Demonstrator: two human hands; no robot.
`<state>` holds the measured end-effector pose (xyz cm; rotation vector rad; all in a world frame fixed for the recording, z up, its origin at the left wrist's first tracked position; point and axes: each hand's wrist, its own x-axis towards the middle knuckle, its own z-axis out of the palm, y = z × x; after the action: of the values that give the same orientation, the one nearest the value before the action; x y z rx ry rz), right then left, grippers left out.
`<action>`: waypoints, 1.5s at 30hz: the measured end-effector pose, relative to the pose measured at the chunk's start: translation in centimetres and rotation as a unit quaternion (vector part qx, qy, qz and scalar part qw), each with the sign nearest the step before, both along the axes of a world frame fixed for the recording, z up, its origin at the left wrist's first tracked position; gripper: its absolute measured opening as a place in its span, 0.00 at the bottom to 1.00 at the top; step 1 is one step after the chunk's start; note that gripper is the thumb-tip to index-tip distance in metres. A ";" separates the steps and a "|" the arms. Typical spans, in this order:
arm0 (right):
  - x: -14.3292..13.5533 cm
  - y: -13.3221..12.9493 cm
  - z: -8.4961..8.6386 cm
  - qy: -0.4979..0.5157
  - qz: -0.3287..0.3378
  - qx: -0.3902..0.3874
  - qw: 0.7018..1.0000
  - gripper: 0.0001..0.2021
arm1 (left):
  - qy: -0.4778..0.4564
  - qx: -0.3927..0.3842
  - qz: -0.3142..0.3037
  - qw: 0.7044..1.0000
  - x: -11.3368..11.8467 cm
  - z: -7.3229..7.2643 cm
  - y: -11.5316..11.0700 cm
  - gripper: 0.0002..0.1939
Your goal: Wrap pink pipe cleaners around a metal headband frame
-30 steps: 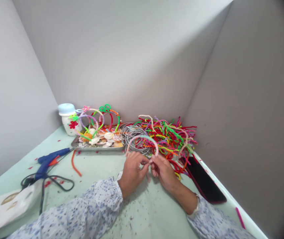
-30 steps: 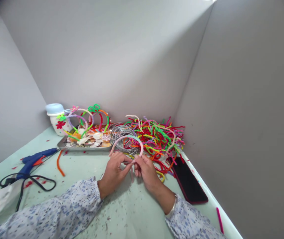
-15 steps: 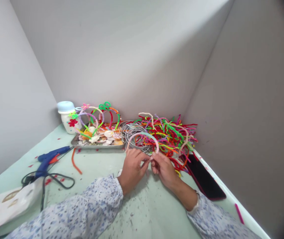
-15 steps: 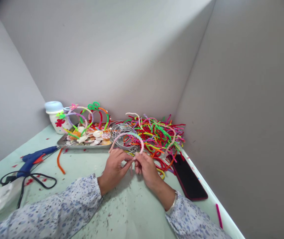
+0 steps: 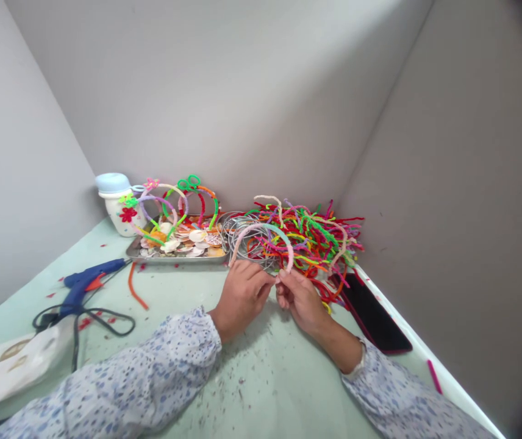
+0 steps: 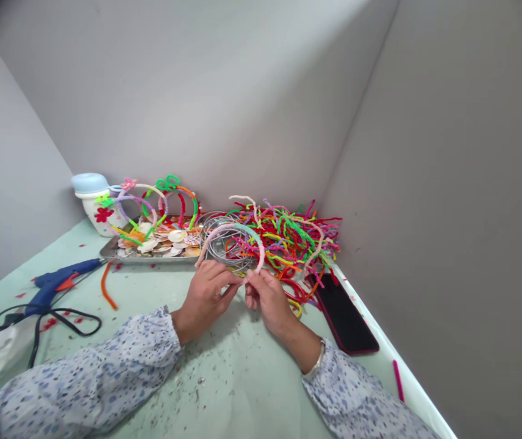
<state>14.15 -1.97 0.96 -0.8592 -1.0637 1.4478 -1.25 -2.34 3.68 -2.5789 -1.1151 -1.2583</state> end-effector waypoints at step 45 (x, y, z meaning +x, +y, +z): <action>-0.1 0.2 -0.4 -0.031 -0.017 0.057 0.998 0.12 | -0.409 -0.464 -0.035 0.785 1.4 -1.1 0.3 0.08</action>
<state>14.01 -1.76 0.57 -0.8407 -1.1602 1.3269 0.12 -2.05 2.58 -2.5865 -2.2853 -2.4797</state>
